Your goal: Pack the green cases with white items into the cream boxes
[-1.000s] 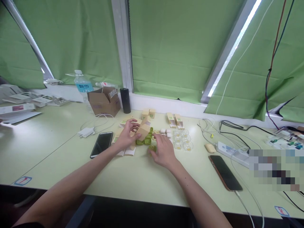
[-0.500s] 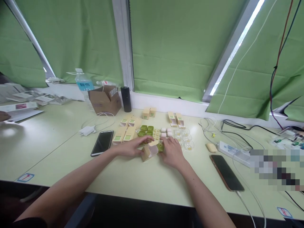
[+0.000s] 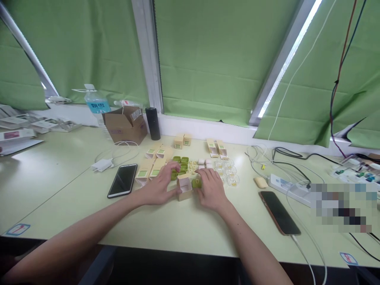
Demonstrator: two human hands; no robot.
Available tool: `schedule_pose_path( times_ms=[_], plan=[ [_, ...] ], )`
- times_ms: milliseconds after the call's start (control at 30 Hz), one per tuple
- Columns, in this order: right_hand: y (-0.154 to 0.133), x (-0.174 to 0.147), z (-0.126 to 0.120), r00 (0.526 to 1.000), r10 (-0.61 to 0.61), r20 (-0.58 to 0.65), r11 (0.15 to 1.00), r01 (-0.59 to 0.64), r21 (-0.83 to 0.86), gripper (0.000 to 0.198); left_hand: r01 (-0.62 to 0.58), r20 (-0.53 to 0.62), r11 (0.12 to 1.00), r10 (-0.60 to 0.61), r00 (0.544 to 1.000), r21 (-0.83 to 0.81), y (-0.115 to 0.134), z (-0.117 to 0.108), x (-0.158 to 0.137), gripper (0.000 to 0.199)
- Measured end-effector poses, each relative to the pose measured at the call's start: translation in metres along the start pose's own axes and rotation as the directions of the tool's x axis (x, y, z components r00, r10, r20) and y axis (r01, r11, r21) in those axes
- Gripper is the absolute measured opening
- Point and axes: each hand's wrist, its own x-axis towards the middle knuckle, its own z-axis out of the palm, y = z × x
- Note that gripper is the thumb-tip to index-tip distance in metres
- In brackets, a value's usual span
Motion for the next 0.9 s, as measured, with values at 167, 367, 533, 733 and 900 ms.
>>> schedule_pose_path(
  times_ms=[167,367,533,733,900],
  plan=[
    [-0.001,-0.002,0.004,0.965,-0.131,-0.226,0.986,0.151,0.072,0.038,-0.053,0.01,0.988,0.052,0.999,0.145,0.0,0.016,-0.017,0.039],
    [-0.005,-0.004,0.014,0.956,-0.205,-0.211,0.972,0.224,0.073,0.039,0.041,0.097,0.991,-0.054,0.994,0.13,-0.005,0.015,-0.014,0.035],
    [-0.005,-0.003,0.012,0.964,-0.191,-0.187,0.981,0.196,0.008,0.041,0.089,0.05,0.991,-0.094,0.994,0.1,-0.004,0.012,-0.013,0.027],
    [-0.001,0.001,0.003,0.99,0.049,0.136,0.984,-0.025,-0.174,0.04,0.172,-0.055,0.985,-0.172,0.984,0.003,-0.004,0.017,-0.01,0.023],
    [0.001,0.003,0.006,0.964,0.12,0.238,0.97,-0.062,-0.234,0.031,0.223,-0.107,0.975,-0.223,0.969,-0.009,-0.001,0.019,-0.01,0.026]
  ],
)
